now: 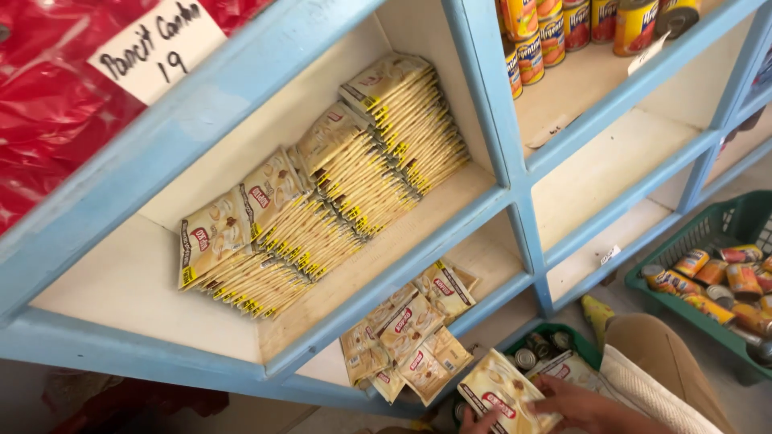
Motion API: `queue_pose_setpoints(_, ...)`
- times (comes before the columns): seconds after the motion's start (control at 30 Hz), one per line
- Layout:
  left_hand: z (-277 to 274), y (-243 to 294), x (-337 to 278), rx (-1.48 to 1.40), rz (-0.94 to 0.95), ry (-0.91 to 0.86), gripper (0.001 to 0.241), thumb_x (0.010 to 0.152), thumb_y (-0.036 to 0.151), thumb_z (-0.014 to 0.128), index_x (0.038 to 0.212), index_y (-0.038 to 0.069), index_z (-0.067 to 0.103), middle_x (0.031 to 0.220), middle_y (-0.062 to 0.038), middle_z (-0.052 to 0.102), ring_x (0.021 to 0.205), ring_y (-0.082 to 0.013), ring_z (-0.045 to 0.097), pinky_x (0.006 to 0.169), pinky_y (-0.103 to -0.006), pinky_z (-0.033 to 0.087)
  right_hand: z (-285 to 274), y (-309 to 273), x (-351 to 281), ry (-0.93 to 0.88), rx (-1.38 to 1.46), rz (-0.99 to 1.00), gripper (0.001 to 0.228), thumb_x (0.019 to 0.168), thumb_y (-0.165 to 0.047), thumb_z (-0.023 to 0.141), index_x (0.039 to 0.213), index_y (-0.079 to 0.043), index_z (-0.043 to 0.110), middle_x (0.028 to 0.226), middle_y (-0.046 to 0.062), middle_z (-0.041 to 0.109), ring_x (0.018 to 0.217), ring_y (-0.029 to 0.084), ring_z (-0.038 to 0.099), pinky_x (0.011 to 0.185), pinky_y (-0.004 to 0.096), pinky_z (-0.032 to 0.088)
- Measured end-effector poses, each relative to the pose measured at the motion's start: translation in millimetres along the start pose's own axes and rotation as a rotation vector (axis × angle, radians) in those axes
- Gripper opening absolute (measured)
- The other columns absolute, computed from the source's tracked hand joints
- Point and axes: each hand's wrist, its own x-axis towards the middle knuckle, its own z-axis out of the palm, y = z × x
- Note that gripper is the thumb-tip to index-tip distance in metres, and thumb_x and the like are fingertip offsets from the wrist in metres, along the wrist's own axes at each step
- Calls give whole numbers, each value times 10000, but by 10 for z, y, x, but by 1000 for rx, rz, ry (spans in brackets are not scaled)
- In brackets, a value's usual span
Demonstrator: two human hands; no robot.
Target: Organizes small coffee packets on a grocery store shelf.
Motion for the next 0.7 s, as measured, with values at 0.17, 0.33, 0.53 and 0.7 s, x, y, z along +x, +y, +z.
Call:
queue_pose_setpoints(0.17,219,10,304,-91,-63,-37,599,984,57,648,1519,87,380,1377,-184,672,1267,-339,686,1040,-472,590,-524,306,234,81,-511,12,397,947,-398,787,1221,-139,664,1137,35,725,1080,113,702,871,245,557)
queue_pose_setpoints(0.33,245,-18,297,-166,-155,-42,695,988,-9,635,1576,137,294,1439,-195,624,1307,-360,661,1048,-488,573,-514,338,256,56,-108,2,355,972,-323,725,1210,-71,646,1021,92,685,890,196,650,704,347,551)
queue_pose_setpoints(0.53,677,218,-303,-219,-309,3,854,975,-71,611,1611,286,168,1508,-173,565,1340,-373,634,1038,-506,563,163,-556,-851,195,-214,-22,413,949,-345,671,1263,-87,598,964,63,730,789,133,688,586,317,557)
queue_pose_setpoints(0.7,1458,1056,-935,-145,-285,-30,973,944,-66,591,1581,453,72,1526,-128,530,1333,-357,621,998,-523,595,452,-972,-1254,150,-368,38,487,972,-389,681,1397,-223,511,912,53,699,660,147,653,523,293,495)
